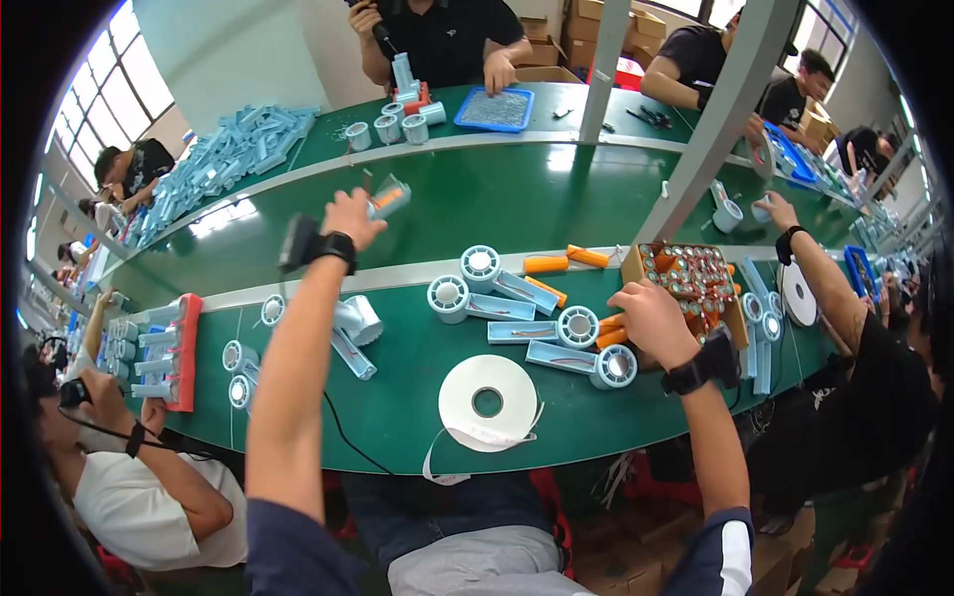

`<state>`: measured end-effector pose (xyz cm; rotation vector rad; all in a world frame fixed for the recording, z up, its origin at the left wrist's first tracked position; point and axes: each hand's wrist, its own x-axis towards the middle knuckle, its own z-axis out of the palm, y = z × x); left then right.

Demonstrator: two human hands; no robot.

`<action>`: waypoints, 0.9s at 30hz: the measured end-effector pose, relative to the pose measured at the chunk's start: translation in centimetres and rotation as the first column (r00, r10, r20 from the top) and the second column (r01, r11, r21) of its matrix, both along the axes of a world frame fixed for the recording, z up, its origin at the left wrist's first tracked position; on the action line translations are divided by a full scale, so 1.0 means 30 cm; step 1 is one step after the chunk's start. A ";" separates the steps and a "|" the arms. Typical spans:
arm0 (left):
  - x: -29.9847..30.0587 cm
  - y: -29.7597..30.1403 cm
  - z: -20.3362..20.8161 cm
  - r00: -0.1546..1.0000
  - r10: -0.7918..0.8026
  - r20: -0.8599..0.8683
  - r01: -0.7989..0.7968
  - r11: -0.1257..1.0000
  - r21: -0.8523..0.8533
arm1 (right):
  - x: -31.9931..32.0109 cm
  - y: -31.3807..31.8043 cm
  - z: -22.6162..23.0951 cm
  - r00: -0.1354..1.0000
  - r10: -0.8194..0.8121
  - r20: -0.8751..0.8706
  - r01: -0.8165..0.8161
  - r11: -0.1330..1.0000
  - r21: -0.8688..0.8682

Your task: The person applies double-sided tape to batteries, peels the backing, and presses the batteries into the handles of portable fans. They then route the wires through the housings and place the units back onto the assembly line.

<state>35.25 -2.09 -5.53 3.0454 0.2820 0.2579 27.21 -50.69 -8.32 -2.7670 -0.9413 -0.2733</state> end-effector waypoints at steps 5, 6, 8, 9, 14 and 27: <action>-0.139 -0.185 0.019 0.844 -0.246 0.477 0.224 0.969 0.104 | 0.018 0.036 0.012 0.985 0.114 -0.128 -0.150 0.935 -0.321; -0.226 -0.331 0.071 0.809 -0.345 0.476 0.400 0.916 -0.017 | 0.006 0.003 0.028 0.979 0.078 -0.191 -0.137 0.939 -0.316; -0.486 -0.528 0.045 0.754 -0.583 0.302 0.639 0.758 -0.131 | 0.034 -0.020 0.038 0.958 0.049 -0.283 -0.134 0.947 -0.292; -0.610 -0.572 0.004 0.713 -0.677 0.184 0.698 0.710 -0.094 | 0.042 -0.018 0.032 0.959 0.066 -0.275 -0.147 0.947 -0.284; -0.903 -0.636 -0.207 0.646 -0.699 0.307 0.758 0.633 -0.155 | -0.013 0.015 0.019 0.997 -0.008 0.078 0.002 0.997 0.075; -1.211 -0.295 -0.279 0.740 -0.514 0.434 0.608 0.787 -0.105 | -0.255 0.502 -0.053 0.742 0.262 -0.617 -0.050 0.939 0.339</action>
